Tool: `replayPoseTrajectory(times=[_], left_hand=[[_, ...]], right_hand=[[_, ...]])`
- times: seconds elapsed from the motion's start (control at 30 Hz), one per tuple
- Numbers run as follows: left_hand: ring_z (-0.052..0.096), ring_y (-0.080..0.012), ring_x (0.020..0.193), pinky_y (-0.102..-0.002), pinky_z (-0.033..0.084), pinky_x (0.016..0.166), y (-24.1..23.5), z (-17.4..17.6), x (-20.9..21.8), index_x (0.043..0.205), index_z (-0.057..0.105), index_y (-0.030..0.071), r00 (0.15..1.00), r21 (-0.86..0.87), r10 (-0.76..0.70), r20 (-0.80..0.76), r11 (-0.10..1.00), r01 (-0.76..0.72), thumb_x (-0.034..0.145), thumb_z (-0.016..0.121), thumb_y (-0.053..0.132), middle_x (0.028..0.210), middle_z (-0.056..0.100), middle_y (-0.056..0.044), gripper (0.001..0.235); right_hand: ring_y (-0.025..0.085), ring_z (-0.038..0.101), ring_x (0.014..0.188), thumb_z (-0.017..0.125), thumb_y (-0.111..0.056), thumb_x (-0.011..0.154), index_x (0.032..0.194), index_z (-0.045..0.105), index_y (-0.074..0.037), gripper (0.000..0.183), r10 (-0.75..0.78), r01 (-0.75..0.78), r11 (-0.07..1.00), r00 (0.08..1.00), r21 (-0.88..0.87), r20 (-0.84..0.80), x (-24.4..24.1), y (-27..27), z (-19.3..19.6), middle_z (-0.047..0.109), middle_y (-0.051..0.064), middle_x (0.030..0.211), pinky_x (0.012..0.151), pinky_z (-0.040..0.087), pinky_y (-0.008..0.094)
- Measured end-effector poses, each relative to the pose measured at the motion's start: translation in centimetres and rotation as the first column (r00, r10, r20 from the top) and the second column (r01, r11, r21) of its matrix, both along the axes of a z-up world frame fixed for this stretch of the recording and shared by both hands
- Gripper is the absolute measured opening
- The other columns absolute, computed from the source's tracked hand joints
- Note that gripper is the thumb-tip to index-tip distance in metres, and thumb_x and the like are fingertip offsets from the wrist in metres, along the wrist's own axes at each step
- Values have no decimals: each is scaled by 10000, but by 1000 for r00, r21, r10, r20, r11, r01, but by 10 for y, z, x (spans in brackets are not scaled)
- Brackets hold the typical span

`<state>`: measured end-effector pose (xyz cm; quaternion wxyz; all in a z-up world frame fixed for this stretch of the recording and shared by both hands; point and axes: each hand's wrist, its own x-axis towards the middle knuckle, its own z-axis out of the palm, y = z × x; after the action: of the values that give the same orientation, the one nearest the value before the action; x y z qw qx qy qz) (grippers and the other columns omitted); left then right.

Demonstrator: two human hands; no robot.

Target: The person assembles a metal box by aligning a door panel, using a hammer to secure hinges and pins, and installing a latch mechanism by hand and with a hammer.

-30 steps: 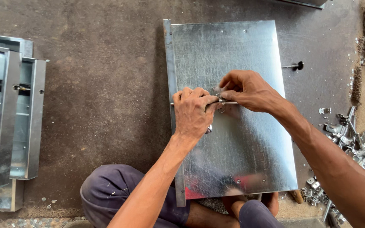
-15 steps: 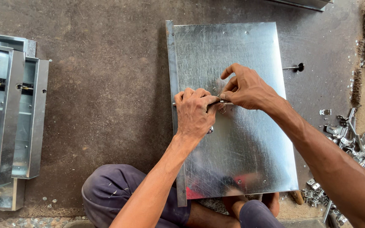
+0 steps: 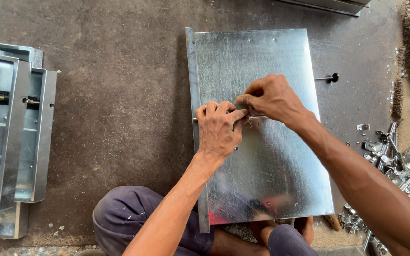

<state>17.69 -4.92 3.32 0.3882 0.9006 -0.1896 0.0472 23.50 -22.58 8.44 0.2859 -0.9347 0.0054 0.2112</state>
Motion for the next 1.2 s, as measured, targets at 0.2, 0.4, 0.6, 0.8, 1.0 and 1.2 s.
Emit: replayPoseTrajectory(times=[0.2, 0.4, 0.6, 0.8, 1.0, 1.2], left_hand=[[542, -195, 945, -437, 341, 951, 1, 2, 2, 1038, 815, 238, 1000, -1, -14, -26, 1000, 14, 898, 747, 238, 941, 662, 53, 156], [544, -199, 936, -439, 331, 939, 5, 3, 6, 1011, 829, 239, 995, -41, -35, -89, 999, 32, 888, 747, 251, 954, 672, 48, 148], [546, -196, 931, -441, 327, 938, 5, -1, 7, 995, 831, 236, 993, -49, -37, -116, 998, 32, 886, 748, 262, 943, 677, 49, 139], [555, -208, 947, -453, 328, 934, 5, 2, 8, 1002, 832, 233, 995, -37, -38, -96, 999, 35, 878, 746, 270, 960, 682, 35, 156], [561, -211, 949, -457, 341, 947, 5, -4, 5, 996, 831, 235, 993, -17, -21, -119, 1000, 19, 866, 744, 274, 971, 688, 30, 161], [567, -217, 962, -450, 350, 961, 6, 10, 6, 1027, 820, 228, 992, -19, -38, -123, 999, 36, 886, 739, 273, 983, 687, 27, 170]], right_hand=[[231, 724, 630, 717, -196, 927, 965, 799, -23, 195, 15, -22, 995, 998, -99, -64, 7, 15, 9, 773, 147, 807, 595, 607, 344], [170, 722, 732, 684, -159, 957, 1070, 745, 18, 219, -286, 317, 931, 942, 184, -175, -26, -7, 35, 766, 119, 858, 685, 607, 297], [138, 722, 773, 652, -100, 976, 1113, 708, 43, 206, -430, 522, 736, 852, 431, -298, -82, -4, -2, 755, 109, 923, 704, 613, 278], [172, 721, 740, 720, -56, 900, 1256, 467, 36, 446, -591, 611, 693, 786, 383, -183, -85, 16, -4, 742, 170, 922, 580, 588, 270], [188, 733, 710, 743, -37, 867, 1284, 426, 46, 530, -607, 622, 730, 780, 283, -150, -75, 31, 12, 734, 199, 924, 549, 600, 258], [146, 743, 728, 772, -99, 869, 1201, 658, 18, 370, -512, 511, 857, 859, 64, -3, -77, 22, 15, 782, 155, 916, 604, 609, 262]])
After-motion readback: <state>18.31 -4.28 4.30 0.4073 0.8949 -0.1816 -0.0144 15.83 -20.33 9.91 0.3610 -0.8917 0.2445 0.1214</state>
